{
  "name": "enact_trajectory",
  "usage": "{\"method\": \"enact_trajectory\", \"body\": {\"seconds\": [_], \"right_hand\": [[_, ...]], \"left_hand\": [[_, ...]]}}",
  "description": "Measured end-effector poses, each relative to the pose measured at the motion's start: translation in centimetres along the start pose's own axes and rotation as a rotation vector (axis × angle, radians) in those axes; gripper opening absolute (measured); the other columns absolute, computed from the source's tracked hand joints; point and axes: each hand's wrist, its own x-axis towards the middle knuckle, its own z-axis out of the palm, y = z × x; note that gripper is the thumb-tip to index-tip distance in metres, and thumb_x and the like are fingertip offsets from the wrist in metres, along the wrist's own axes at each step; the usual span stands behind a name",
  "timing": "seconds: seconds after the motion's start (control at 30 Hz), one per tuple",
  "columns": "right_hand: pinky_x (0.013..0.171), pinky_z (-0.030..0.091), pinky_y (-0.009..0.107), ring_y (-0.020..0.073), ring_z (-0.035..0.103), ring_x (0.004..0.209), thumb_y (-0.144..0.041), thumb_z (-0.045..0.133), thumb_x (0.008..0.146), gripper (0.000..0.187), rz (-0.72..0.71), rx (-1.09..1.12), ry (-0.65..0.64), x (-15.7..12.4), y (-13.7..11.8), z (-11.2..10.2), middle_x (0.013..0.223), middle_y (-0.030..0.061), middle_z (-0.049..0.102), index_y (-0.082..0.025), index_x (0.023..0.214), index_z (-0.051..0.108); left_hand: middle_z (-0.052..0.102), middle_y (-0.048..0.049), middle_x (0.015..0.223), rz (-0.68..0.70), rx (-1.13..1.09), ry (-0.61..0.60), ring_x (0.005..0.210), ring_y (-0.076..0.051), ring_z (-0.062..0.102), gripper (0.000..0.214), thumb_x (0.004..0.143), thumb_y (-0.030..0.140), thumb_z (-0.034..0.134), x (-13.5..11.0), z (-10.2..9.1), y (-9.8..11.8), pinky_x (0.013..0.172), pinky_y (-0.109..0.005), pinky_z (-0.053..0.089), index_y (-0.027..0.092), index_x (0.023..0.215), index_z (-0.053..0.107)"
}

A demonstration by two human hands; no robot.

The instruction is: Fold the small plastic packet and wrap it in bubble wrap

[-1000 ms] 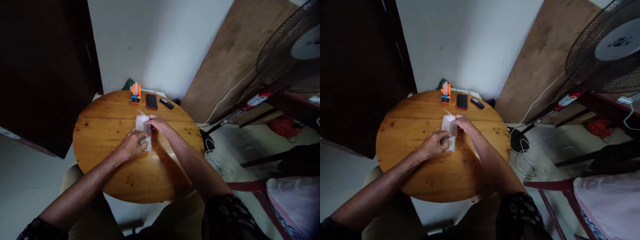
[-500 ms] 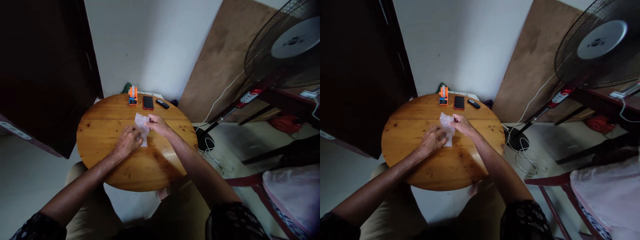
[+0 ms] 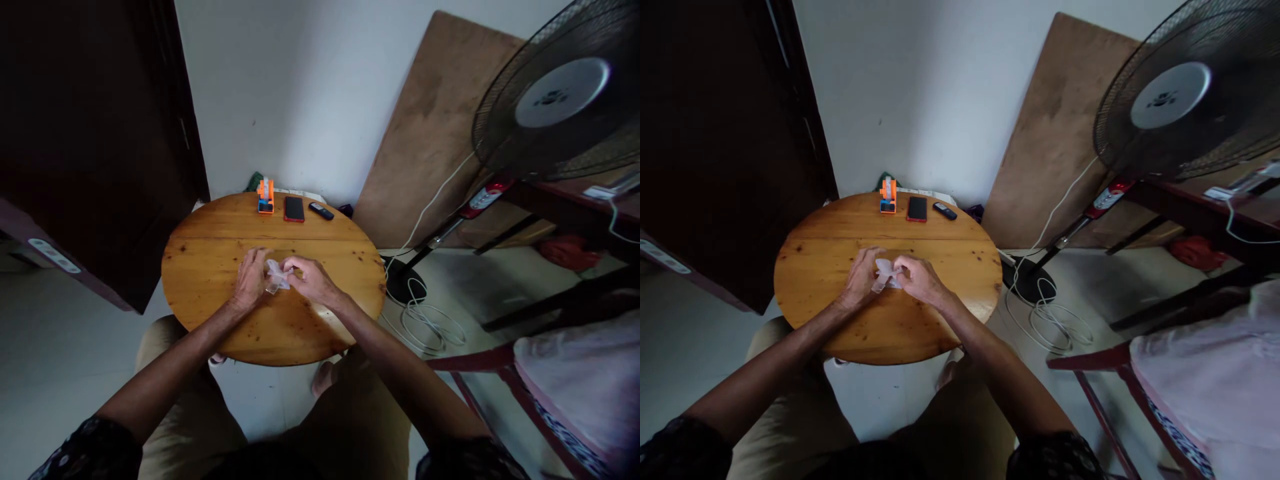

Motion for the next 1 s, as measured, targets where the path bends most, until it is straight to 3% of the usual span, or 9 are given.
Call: {"method": "enact_trajectory", "body": {"seconds": [0.13,0.23,0.43,0.6,0.73,0.87,1.0], "right_hand": [[0.091,0.046,0.029,0.0189,0.066,0.100,-0.015,0.052,0.083,0.012,-0.092,-0.101,0.037,-1.0,0.3,1.1,0.105,0.0045,0.071,-0.023,0.086,0.060],[0.096,0.047,0.031,0.0203,0.066,0.107,-0.011,0.051,0.081,0.018,-0.158,-0.150,0.060,-1.3,0.9,1.6,0.111,0.0064,0.071,-0.024,0.089,0.060],[0.098,0.048,0.034,0.0207,0.066,0.112,-0.011,0.051,0.083,0.017,-0.239,-0.137,0.079,-1.8,1.6,1.7,0.118,0.0085,0.071,-0.024,0.089,0.060],[0.099,0.050,0.037,0.0209,0.066,0.115,-0.017,0.055,0.086,0.011,-0.256,-0.130,0.046,-2.2,1.6,1.3,0.124,0.0101,0.070,-0.024,0.092,0.060],[0.104,0.049,0.039,0.0215,0.063,0.122,-0.014,0.057,0.083,0.017,-0.269,-0.155,0.043,-2.3,2.1,1.6,0.128,0.0103,0.068,-0.024,0.096,0.061],[0.104,0.048,0.038,0.0207,0.063,0.120,-0.009,0.052,0.082,0.022,-0.280,-0.170,0.089,-2.4,2.5,2.1,0.128,0.0101,0.068,-0.024,0.094,0.062],[0.103,0.047,0.038,0.0217,0.065,0.116,-0.011,0.054,0.080,0.018,-0.224,-0.084,0.112,-2.0,2.0,1.9,0.122,0.0094,0.070,-0.024,0.088,0.062]], "left_hand": [[0.067,-0.0090,0.110,0.091,-0.070,-0.097,0.112,-0.026,0.061,0.024,0.074,0.017,0.065,0.2,-0.1,-0.8,0.098,-0.042,0.048,0.019,0.098,0.065],[0.069,-0.0057,0.099,0.108,-0.131,-0.140,0.098,-0.022,0.064,0.023,0.072,0.013,0.065,0.3,-0.3,-1.4,0.093,-0.038,0.050,0.019,0.094,0.065],[0.068,-0.0094,0.119,0.241,-0.148,-0.200,0.118,-0.025,0.061,0.033,0.074,0.016,0.064,-0.2,-1.9,-2.6,0.106,-0.045,0.045,0.020,0.106,0.065],[0.058,-0.0161,0.140,0.296,-0.142,-0.303,0.133,-0.030,0.053,0.061,0.074,0.025,0.074,-0.1,-3.0,-3.0,0.114,-0.050,0.040,0.019,0.132,0.056],[0.052,-0.0166,0.148,0.293,-0.164,-0.394,0.139,-0.030,0.048,0.062,0.073,0.020,0.073,0.4,-2.4,-3.3,0.115,-0.050,0.039,0.020,0.132,0.057],[0.064,-0.0129,0.132,0.268,-0.245,-0.345,0.126,-0.026,0.059,0.057,0.068,0.008,0.065,0.7,-1.0,-3.6,0.111,-0.046,0.043,0.020,0.123,0.062],[0.069,-0.0111,0.117,0.150,-0.396,-0.323,0.110,-0.022,0.065,0.049,0.067,0.014,0.067,0.8,-0.5,-3.2,0.100,-0.039,0.050,0.017,0.116,0.065]]}}
